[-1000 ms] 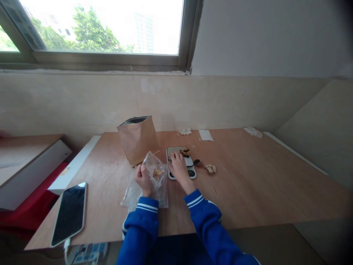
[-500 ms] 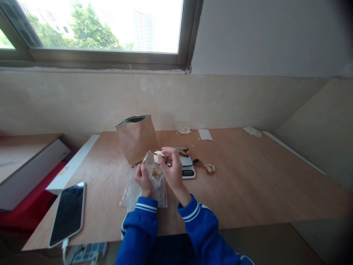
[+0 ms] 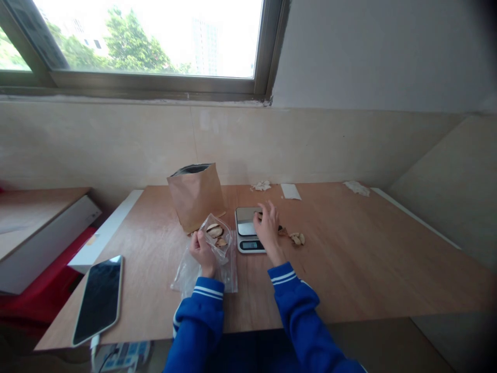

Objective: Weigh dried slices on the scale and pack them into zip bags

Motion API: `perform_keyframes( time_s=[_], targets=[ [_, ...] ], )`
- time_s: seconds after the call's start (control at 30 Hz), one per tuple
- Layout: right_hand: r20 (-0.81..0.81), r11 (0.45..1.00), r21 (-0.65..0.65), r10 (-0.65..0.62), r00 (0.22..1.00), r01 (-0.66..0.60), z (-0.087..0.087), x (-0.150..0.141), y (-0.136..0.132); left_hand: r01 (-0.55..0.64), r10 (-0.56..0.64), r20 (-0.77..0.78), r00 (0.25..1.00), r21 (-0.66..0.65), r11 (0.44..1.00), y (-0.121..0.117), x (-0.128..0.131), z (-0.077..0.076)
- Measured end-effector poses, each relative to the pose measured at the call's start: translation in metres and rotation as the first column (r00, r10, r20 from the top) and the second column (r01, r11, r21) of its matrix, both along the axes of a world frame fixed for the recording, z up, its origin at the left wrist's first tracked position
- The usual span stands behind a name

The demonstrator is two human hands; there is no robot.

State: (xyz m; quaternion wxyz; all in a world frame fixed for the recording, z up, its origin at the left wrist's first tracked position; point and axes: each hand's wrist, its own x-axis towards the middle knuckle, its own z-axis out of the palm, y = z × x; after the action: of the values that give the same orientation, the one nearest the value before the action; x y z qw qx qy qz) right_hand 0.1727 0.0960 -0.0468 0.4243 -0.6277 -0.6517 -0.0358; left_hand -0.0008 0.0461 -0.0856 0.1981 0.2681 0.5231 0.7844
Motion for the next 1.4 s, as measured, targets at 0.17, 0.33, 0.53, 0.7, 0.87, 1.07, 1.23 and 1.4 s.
perform_keyframes(
  time_s=[0.17, 0.33, 0.53, 0.7, 0.87, 1.07, 1.23, 1.4],
  targets=[
    [0.181, 0.984, -0.175, 0.039, 0.983, -0.007, -0.028, 0.024, 0.021, -0.011, 0.011, -0.007, 1.000, -0.007, 1.000, 0.000, 0.000, 0.000],
    [0.169, 0.988, -0.148, 0.061, 0.984, -0.036, -0.035, 0.027, 0.023, -0.012, 0.012, -0.012, 1.000, -0.008, 1.000, -0.001, 0.000, 0.005],
    [0.097, 0.996, -0.089, 0.021, 0.995, -0.013, -0.027, 0.024, 0.019, -0.012, 0.012, 0.001, 1.000, -0.016, 1.000, -0.003, 0.000, 0.008],
    [-0.242, 0.993, -0.038, 0.101, 0.965, -0.113, 0.009, 0.013, 0.003, -0.007, 0.007, 0.009, 1.000, -0.013, 1.000, -0.004, 0.000, 0.009],
    [-0.573, 0.847, 0.024, 0.447, 0.687, -0.531, 0.053, -0.033, -0.035, 0.011, -0.011, 0.000, 1.000, 0.002, 1.000, -0.002, 0.000, 0.003],
    [-0.552, 0.822, -0.104, 0.422, 0.720, -0.561, 0.054, -0.086, -0.051, 0.047, -0.049, 0.047, 0.998, 0.037, 0.998, -0.004, 0.003, 0.006],
    [-0.529, 0.832, -0.189, 0.362, 0.768, -0.522, 0.038, -0.102, -0.044, 0.165, -0.172, 0.092, 0.981, 0.080, 0.983, -0.009, 0.008, 0.013],
    [-0.411, 0.858, -0.184, 0.376, 0.830, -0.480, 0.030, -0.107, -0.041, 0.197, -0.204, 0.066, 0.977, 0.095, 0.976, -0.011, 0.009, 0.007]
  ],
)
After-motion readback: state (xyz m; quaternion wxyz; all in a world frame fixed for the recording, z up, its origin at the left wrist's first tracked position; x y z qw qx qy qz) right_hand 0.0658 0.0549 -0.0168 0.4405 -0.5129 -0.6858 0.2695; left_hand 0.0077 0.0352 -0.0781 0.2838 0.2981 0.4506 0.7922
